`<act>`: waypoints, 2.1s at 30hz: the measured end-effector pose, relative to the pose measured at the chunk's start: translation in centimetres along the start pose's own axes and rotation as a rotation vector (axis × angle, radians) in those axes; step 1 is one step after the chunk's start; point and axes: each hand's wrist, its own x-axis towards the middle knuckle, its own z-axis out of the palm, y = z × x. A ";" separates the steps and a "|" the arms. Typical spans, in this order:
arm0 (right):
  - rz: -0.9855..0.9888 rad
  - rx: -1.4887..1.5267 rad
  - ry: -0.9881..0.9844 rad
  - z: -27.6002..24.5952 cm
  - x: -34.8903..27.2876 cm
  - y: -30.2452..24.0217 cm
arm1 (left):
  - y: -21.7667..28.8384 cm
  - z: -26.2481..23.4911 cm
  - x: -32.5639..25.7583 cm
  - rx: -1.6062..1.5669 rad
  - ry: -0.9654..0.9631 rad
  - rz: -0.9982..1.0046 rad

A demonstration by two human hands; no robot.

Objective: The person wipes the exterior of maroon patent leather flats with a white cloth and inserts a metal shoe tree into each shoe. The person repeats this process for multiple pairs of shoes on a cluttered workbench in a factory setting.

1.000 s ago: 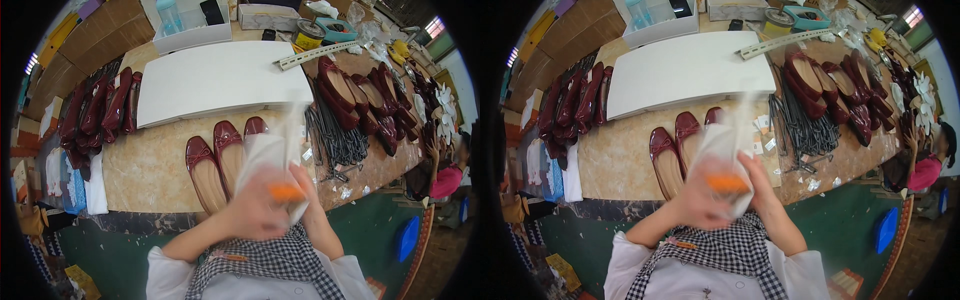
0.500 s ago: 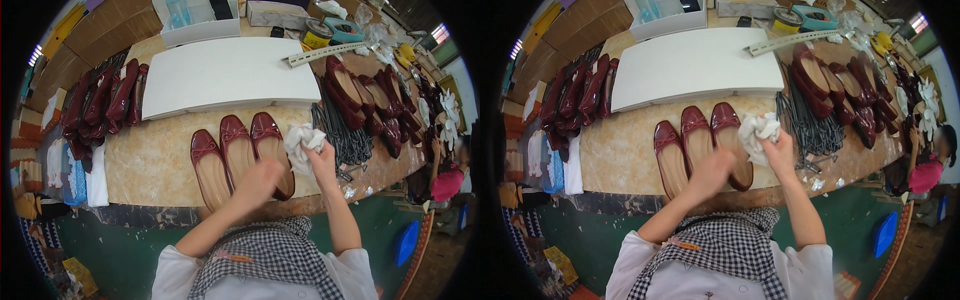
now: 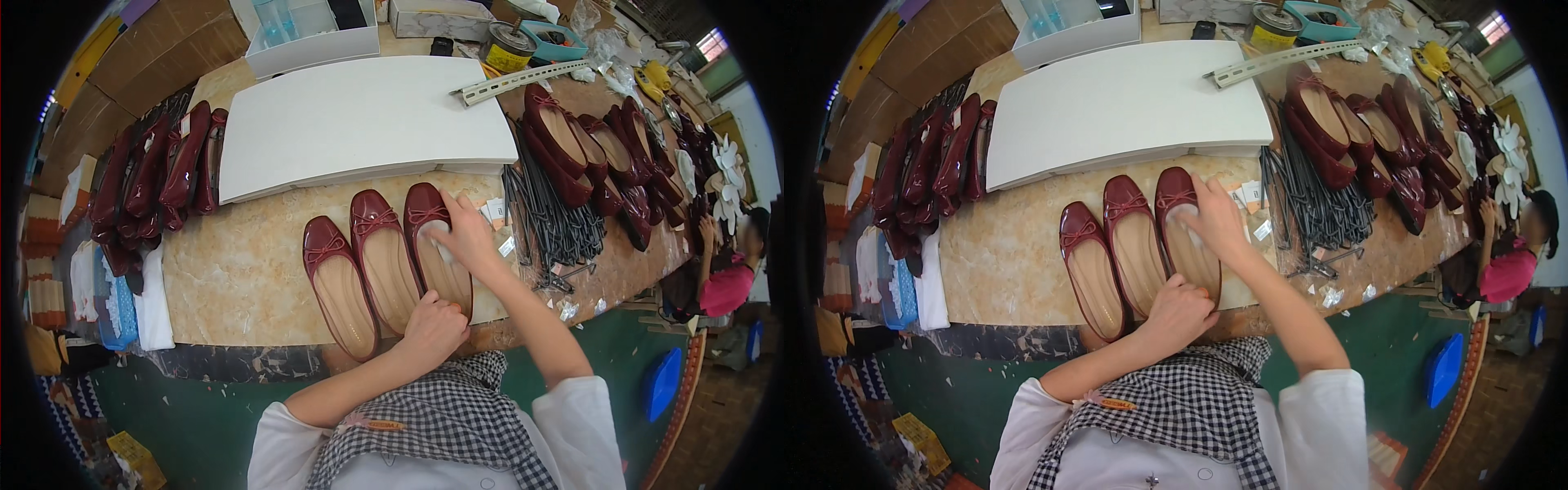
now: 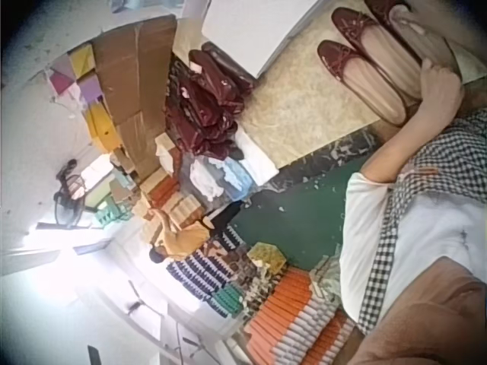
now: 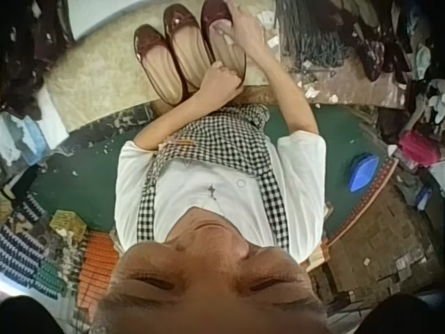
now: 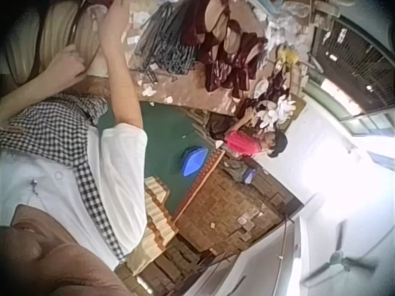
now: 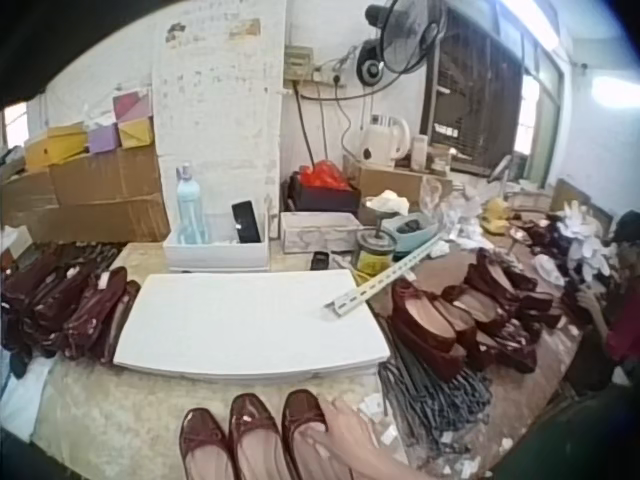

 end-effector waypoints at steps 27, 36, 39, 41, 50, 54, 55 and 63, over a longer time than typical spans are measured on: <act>-0.156 1.265 -0.675 -2.8 -7.4 -3.6 | -1.5 -8.2 0.3 -1.790 -0.252 -0.275; 0.147 1.321 -0.328 -6.0 -7.6 -2.4 | -5.8 -9.5 2.9 -1.596 0.233 -0.171; 0.172 1.097 -0.272 -6.7 -7.8 -2.3 | -13.5 -14.0 7.6 0.075 0.730 -0.089; 0.189 1.064 -0.240 -6.1 -7.8 -2.7 | -19.7 -16.0 9.9 0.318 0.541 -0.346; 0.135 1.186 -0.238 -5.6 -8.8 -2.5 | -20.7 -13.3 9.4 0.189 0.550 -0.387; 0.304 1.786 -0.048 -4.6 -7.8 -1.4 | -6.2 -9.2 4.1 -0.130 0.414 0.130; 0.479 1.817 -0.042 -4.0 -8.0 -1.1 | -5.3 -10.0 3.1 -0.146 0.468 0.148; 0.108 1.041 -0.327 -3.6 -6.9 -4.7 | -4.1 -8.4 -3.5 -0.337 0.797 -0.086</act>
